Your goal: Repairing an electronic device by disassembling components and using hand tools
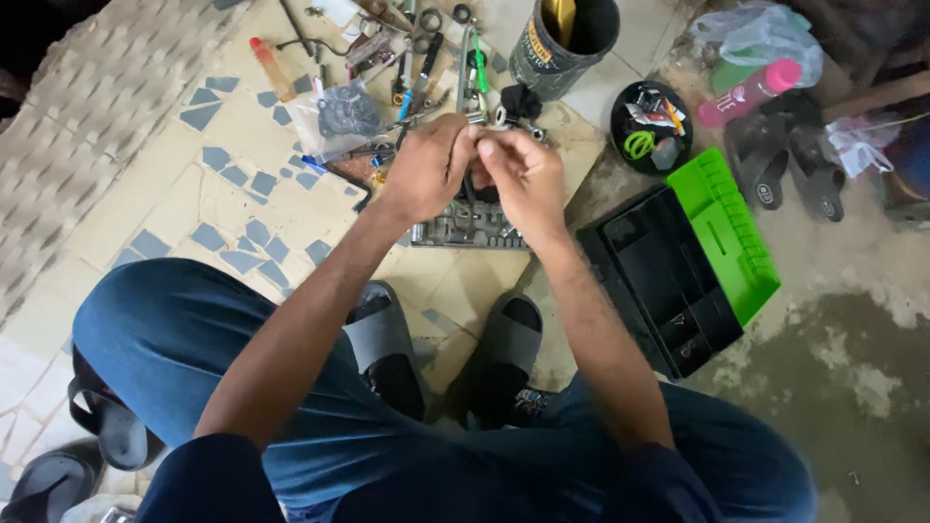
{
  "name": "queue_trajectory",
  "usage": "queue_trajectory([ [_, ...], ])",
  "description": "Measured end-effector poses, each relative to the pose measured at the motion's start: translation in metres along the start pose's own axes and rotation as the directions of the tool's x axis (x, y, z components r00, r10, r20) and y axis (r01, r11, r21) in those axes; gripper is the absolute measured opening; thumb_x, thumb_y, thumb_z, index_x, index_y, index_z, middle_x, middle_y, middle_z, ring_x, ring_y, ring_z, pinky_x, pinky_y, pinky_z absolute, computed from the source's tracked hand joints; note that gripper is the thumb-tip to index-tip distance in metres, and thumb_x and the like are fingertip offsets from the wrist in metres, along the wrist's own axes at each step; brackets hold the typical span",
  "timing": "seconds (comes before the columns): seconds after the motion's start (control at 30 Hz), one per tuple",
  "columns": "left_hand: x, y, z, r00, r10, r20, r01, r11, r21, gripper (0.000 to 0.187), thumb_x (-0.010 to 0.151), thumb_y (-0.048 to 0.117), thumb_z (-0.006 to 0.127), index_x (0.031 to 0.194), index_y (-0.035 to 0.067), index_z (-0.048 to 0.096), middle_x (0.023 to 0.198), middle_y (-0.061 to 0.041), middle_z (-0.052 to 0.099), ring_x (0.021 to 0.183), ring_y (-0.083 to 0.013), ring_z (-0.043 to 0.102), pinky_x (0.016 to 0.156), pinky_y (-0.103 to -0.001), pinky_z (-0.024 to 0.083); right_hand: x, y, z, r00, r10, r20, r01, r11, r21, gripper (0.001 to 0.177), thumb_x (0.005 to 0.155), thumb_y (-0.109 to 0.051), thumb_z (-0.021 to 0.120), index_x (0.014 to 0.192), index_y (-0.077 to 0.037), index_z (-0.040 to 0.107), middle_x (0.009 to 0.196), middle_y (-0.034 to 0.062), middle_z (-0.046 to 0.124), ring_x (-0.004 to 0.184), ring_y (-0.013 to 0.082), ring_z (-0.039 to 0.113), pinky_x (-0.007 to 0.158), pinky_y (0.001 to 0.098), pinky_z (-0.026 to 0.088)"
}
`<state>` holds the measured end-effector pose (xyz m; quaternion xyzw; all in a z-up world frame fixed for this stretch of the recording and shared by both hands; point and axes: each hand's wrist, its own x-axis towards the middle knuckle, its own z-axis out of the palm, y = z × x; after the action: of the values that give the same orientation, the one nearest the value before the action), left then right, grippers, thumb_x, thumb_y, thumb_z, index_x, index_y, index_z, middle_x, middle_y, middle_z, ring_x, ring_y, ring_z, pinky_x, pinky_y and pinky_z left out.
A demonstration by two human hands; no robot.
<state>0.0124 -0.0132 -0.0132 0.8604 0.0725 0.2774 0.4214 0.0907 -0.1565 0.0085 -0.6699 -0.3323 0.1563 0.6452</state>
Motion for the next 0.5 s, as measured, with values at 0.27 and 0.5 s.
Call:
queue_trajectory([
  [0.27,-0.009,0.004,0.005,0.997,-0.005,0.072,0.008,0.999,-0.032,0.041,0.115,0.031,0.036,0.093,0.005,0.060,0.071,-0.021,0.060,0.064,-0.0502,0.063,0.045,-0.050,0.046,-0.013,0.037,0.000,0.998,0.052,-0.043,-0.055,0.996,-0.063,0.014,0.100,-0.004,0.072,0.114,-0.002,0.075,0.099,0.0213,0.077,0.101,0.0239,0.072,0.078,0.0362,0.064],
  [0.5,-0.018,-0.037,0.020,0.889,-0.363,0.279,0.437,0.856,-0.278,0.055,0.116,0.040,0.037,0.084,0.003,0.061,0.066,-0.017,0.061,0.061,-0.0329,0.061,0.058,-0.052,0.045,-0.016,0.017,-0.001,0.999,-0.036,-0.034,0.027,0.972,-0.232,0.016,0.095,-0.010,0.080,0.111,-0.009,0.078,0.092,0.0127,0.079,0.088,0.0261,0.078,0.070,0.0336,0.064],
])
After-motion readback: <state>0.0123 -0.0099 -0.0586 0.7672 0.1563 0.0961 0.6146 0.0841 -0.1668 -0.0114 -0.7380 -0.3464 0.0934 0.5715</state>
